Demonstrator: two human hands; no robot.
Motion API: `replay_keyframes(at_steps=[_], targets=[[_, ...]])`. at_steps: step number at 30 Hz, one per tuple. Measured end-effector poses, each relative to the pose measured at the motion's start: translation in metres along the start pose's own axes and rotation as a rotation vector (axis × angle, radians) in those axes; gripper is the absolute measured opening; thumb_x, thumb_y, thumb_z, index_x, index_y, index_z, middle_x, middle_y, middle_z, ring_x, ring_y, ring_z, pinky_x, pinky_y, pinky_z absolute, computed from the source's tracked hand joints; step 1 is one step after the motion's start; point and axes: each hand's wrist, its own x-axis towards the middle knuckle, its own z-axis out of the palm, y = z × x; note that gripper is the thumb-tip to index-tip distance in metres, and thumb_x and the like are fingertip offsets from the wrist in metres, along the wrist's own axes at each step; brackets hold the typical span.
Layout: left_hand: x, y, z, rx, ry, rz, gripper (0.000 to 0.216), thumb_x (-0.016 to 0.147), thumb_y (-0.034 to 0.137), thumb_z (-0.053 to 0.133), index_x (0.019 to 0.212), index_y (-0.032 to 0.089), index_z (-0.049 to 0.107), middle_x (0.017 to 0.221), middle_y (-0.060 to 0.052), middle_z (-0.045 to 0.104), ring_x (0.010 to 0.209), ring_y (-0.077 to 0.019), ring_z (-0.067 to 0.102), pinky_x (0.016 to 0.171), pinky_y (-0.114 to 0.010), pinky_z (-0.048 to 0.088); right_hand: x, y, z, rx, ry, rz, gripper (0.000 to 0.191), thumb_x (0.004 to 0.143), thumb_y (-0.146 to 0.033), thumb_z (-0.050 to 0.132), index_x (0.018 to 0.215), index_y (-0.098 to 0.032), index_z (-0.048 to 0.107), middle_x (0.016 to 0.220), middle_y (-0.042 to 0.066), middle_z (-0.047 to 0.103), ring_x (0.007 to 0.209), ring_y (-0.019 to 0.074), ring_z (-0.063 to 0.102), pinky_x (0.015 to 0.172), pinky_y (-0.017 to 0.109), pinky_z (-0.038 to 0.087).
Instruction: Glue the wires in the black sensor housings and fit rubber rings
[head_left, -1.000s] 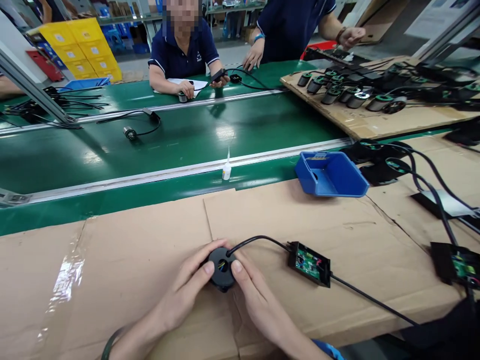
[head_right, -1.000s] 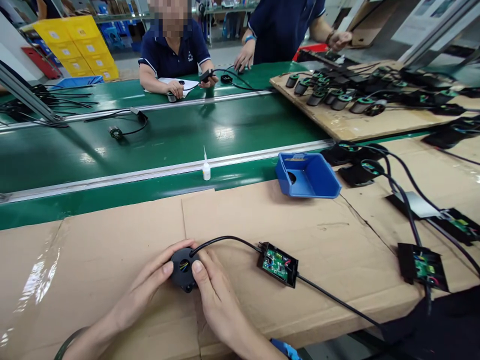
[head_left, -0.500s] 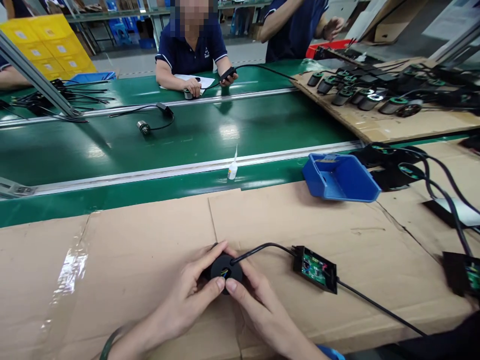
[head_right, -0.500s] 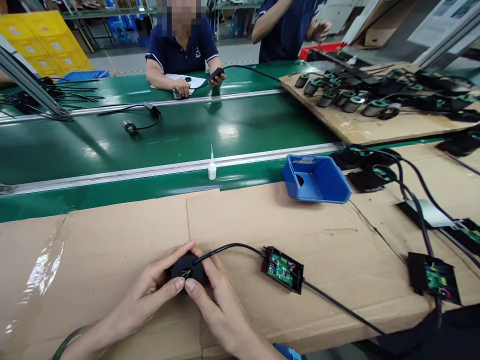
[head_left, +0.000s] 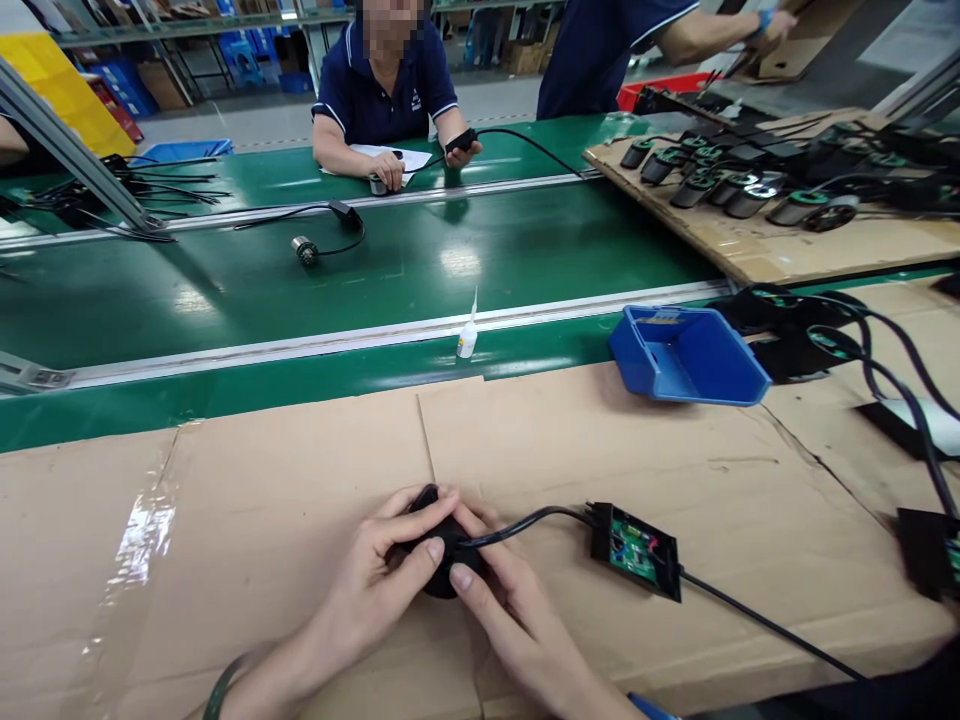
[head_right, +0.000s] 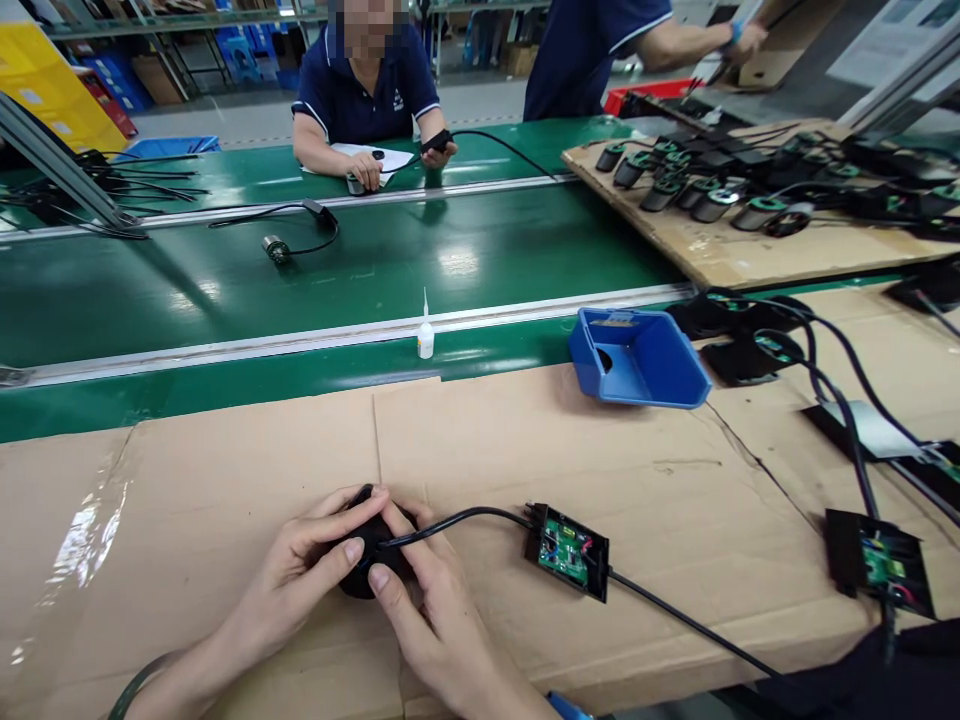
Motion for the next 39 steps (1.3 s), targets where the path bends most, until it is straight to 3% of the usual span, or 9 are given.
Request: replay_keyframes(at_steps=[14,21,30,39], targets=[[-0.004,-0.004,0.005,0.013,0.028,0.108,0.023,0.087,0.023,0.061,0.103,0.031,0.075,0.127,-0.003,0.063,0.123,-0.0208,0.054,0.102,-0.025,0.044,0.0,0.003,0.002,0.057,-0.019,-0.066,0.047,0.099,-0.032,0.048,0.146,-0.03,0.04,0.146,0.007,0.043,0.135,0.025,0.035,0.112,0.045,0.035],[0.009,-0.003,0.002,-0.045,-0.005,0.024,0.023,0.092,0.029,0.057,0.109,0.03,0.073,0.113,-0.002,0.07,0.106,-0.018,0.062,0.093,-0.024,0.048,0.004,0.002,0.0,0.001,0.029,-0.084,0.044,0.1,-0.038,0.045,0.143,-0.028,0.044,0.14,0.008,0.049,0.13,0.0239,0.043,0.109,0.04,0.04],[0.009,0.001,0.005,-0.116,-0.007,0.038,0.02,0.09,0.025,0.06,0.103,0.028,0.075,0.106,-0.001,0.073,0.103,-0.0164,0.063,0.092,-0.022,0.047,0.006,-0.002,0.003,0.109,0.072,-0.037,0.03,0.099,-0.037,0.049,0.125,-0.028,0.062,0.127,0.006,0.06,0.125,0.0228,0.047,0.107,0.038,0.04],[0.012,-0.007,0.004,-0.089,0.039,0.005,0.02,0.082,0.039,0.069,0.098,0.029,0.077,0.104,-0.002,0.074,0.106,-0.0213,0.065,0.098,-0.028,0.049,0.008,-0.002,0.005,0.157,0.076,0.02,0.038,0.098,-0.044,0.049,0.13,-0.027,0.059,0.132,0.009,0.056,0.127,0.0257,0.045,0.111,0.044,0.034]])
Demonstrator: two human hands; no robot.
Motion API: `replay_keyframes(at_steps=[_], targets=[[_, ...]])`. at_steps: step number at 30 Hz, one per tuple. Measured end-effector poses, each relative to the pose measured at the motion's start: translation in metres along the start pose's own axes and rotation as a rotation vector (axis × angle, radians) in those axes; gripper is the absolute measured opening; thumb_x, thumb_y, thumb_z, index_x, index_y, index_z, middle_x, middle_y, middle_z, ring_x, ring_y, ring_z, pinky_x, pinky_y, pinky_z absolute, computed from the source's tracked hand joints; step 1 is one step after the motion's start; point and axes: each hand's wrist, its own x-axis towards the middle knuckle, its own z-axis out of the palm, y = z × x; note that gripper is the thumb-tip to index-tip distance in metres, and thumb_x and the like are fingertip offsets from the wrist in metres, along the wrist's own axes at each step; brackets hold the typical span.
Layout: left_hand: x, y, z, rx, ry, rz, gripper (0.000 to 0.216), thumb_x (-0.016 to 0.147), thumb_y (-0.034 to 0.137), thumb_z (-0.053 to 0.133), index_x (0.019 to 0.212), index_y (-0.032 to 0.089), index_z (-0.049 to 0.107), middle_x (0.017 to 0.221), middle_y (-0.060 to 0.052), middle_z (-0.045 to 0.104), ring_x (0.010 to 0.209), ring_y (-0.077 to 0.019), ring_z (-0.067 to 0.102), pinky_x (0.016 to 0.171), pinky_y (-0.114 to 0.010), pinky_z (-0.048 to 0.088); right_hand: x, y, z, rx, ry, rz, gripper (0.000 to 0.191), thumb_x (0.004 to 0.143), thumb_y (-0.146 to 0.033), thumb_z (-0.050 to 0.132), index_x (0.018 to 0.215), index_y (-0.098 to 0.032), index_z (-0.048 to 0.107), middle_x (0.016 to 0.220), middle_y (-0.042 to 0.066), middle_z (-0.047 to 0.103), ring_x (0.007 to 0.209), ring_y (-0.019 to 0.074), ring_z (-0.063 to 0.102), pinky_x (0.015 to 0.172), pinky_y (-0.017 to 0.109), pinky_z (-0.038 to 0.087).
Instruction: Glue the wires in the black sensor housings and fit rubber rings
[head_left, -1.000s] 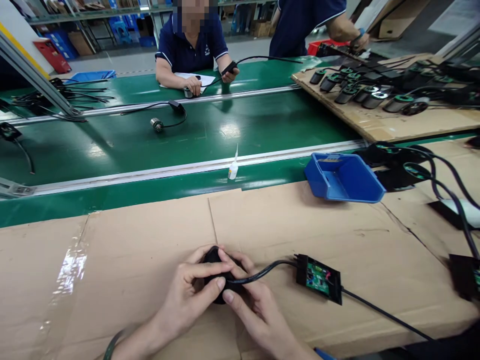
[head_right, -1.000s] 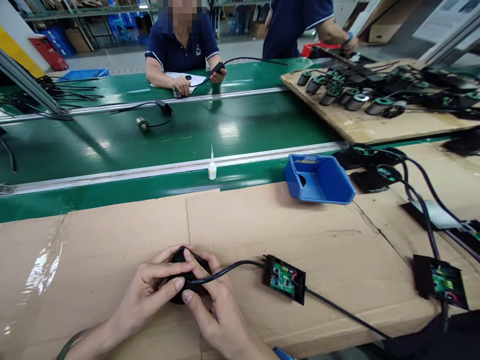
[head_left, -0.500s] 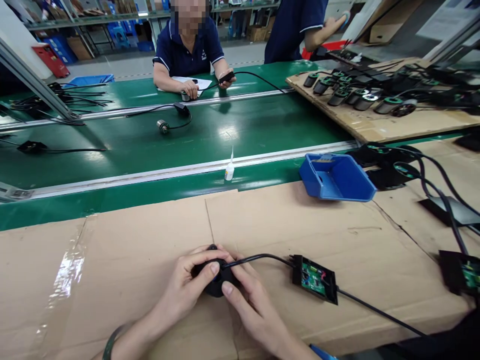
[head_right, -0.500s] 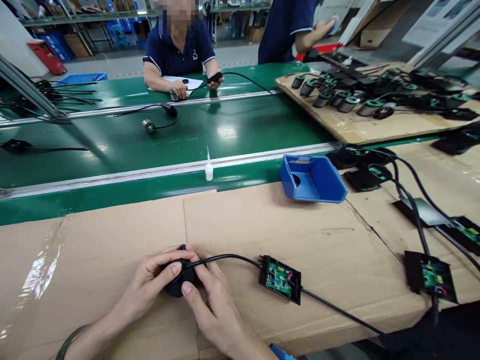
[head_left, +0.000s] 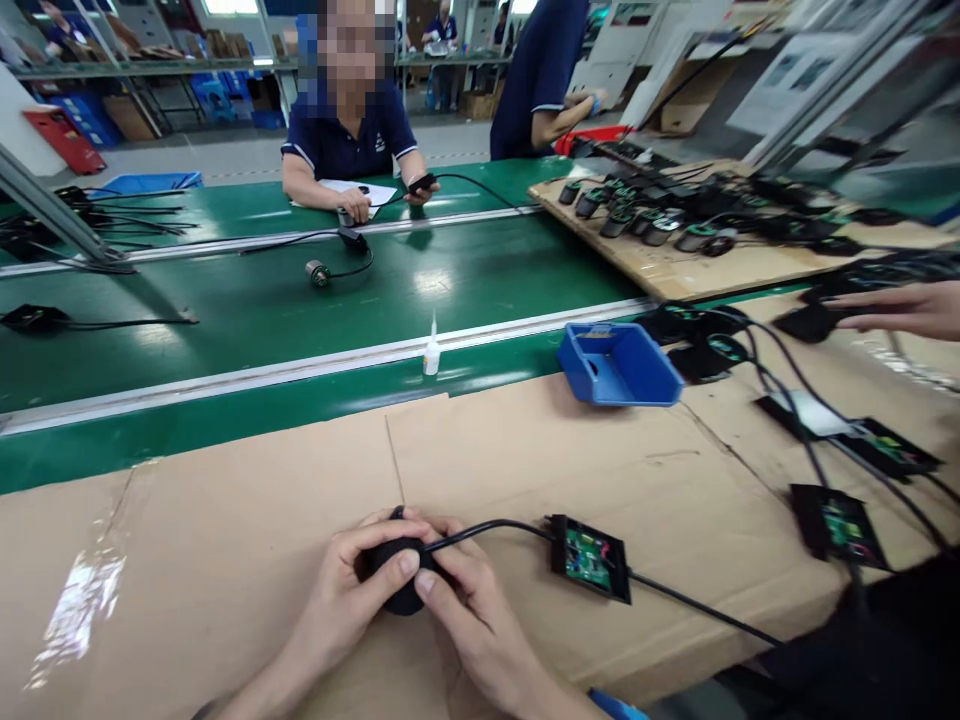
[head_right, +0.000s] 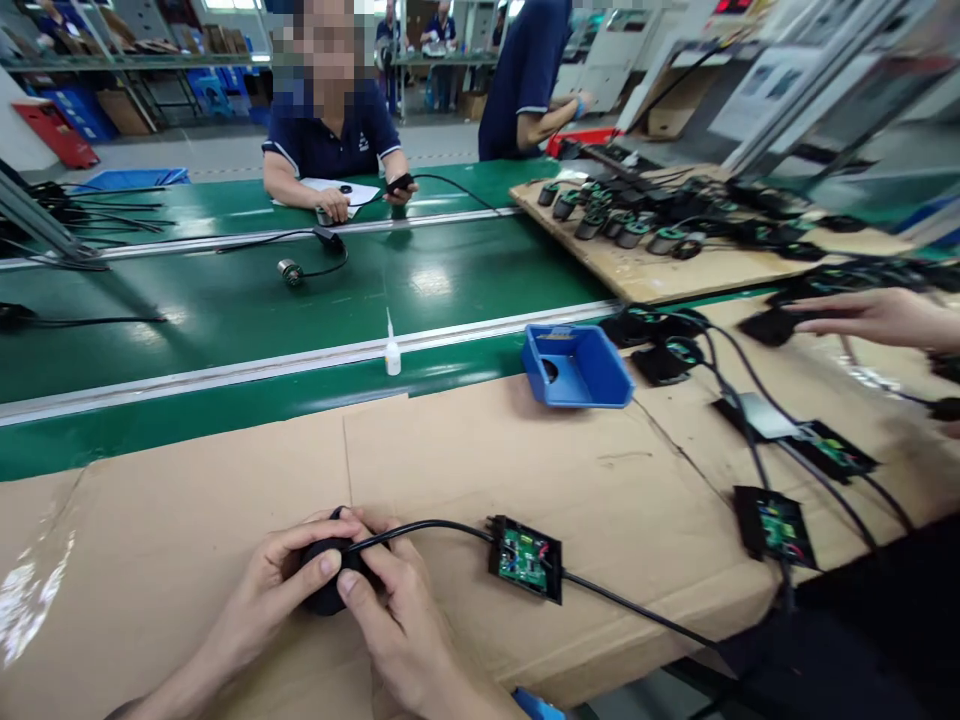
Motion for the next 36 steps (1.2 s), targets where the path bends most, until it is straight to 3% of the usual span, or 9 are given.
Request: replay_keyframes(at_steps=[6,8,10,14,16,19,25,31,36], targets=[[0.006,-0.009,-0.008,-0.029,0.026,-0.175,0.041,0.066,0.056,0.079,0.095,0.027,0.078,0.108,-0.006,0.073,0.111,-0.0279,0.063,0.1,-0.033,0.049,0.002,-0.016,-0.006,-0.066,-0.097,-0.034,0.04,0.099,-0.035,0.046,0.138,-0.028,0.05,0.138,0.006,0.051,0.13,0.0206,0.043,0.112,0.036,0.032],[0.007,-0.011,-0.01,-0.083,0.024,-0.229,0.045,0.063,0.057,0.08,0.095,0.026,0.077,0.112,-0.007,0.072,0.112,-0.0289,0.062,0.096,-0.032,0.052,-0.002,-0.03,-0.017,-0.184,-0.131,-0.006,0.046,0.096,-0.031,0.05,0.142,-0.024,0.044,0.139,0.008,0.049,0.13,0.0213,0.042,0.112,0.035,0.033],[0.008,-0.011,-0.011,-0.115,0.023,-0.272,0.047,0.062,0.056,0.081,0.096,0.023,0.077,0.117,-0.007,0.07,0.111,-0.029,0.062,0.089,-0.029,0.055,-0.011,-0.041,-0.035,-0.341,-0.131,0.052,0.045,0.092,-0.029,0.056,0.136,-0.022,0.05,0.131,0.009,0.055,0.121,0.0233,0.051,0.105,0.035,0.04],[0.007,-0.006,-0.006,-0.144,0.102,-0.27,0.051,0.059,0.056,0.083,0.094,0.02,0.076,0.115,-0.008,0.07,0.105,-0.0276,0.064,0.084,-0.026,0.054,-0.041,-0.041,-0.092,-0.653,0.103,0.11,0.027,0.082,-0.021,0.061,0.109,-0.02,0.062,0.105,0.008,0.063,0.095,0.0236,0.061,0.086,0.035,0.05],[0.004,-0.004,-0.002,-0.146,0.126,-0.244,0.054,0.056,0.057,0.084,0.093,0.019,0.076,0.111,-0.009,0.072,0.101,-0.0272,0.066,0.082,-0.027,0.054,-0.055,-0.029,-0.118,-0.752,0.215,0.095,0.03,0.082,-0.021,0.059,0.112,-0.019,0.059,0.109,0.01,0.061,0.102,0.0257,0.059,0.09,0.039,0.049],[0.001,-0.006,0.002,-0.155,0.132,-0.212,0.057,0.05,0.055,0.087,0.091,0.018,0.076,0.109,-0.011,0.072,0.1,-0.0276,0.066,0.084,-0.03,0.053,-0.066,-0.005,-0.141,-0.779,0.232,0.064,0.025,0.09,-0.032,0.052,0.112,-0.02,0.059,0.109,0.011,0.061,0.102,0.0253,0.061,0.089,0.039,0.051],[-0.006,-0.014,-0.003,-0.081,0.04,-0.16,0.058,0.053,0.052,0.086,0.098,0.017,0.074,0.112,-0.014,0.069,0.102,-0.0291,0.063,0.09,-0.036,0.049,-0.065,0.02,-0.14,-0.878,0.337,-0.082,0.03,0.091,-0.043,0.053,0.112,-0.023,0.061,0.11,0.01,0.063,0.1,0.0258,0.063,0.085,0.037,0.053],[-0.013,0.002,-0.001,-0.001,0.029,-0.069,0.037,0.062,0.035,0.077,0.095,0.018,0.075,0.111,-0.012,0.067,0.106,-0.0293,0.059,0.089,-0.035,0.046,-0.062,0.021,-0.142,-0.984,0.363,-0.103,0.039,0.089,-0.051,0.054,0.117,-0.024,0.057,0.113,0.008,0.061,0.103,0.0263,0.062,0.086,0.036,0.053],[-0.014,0.009,0.001,-0.011,0.04,-0.045,0.032,0.059,0.029,0.075,0.089,0.018,0.076,0.107,-0.012,0.066,0.104,-0.0291,0.059,0.086,-0.033,0.045,-0.073,0.032,-0.166,-1.073,0.235,-0.019,0.057,0.08,-0.055,0.063,0.125,-0.022,0.053,0.117,0.011,0.061,0.104,0.0288,0.063,0.084,0.039,0.056]])
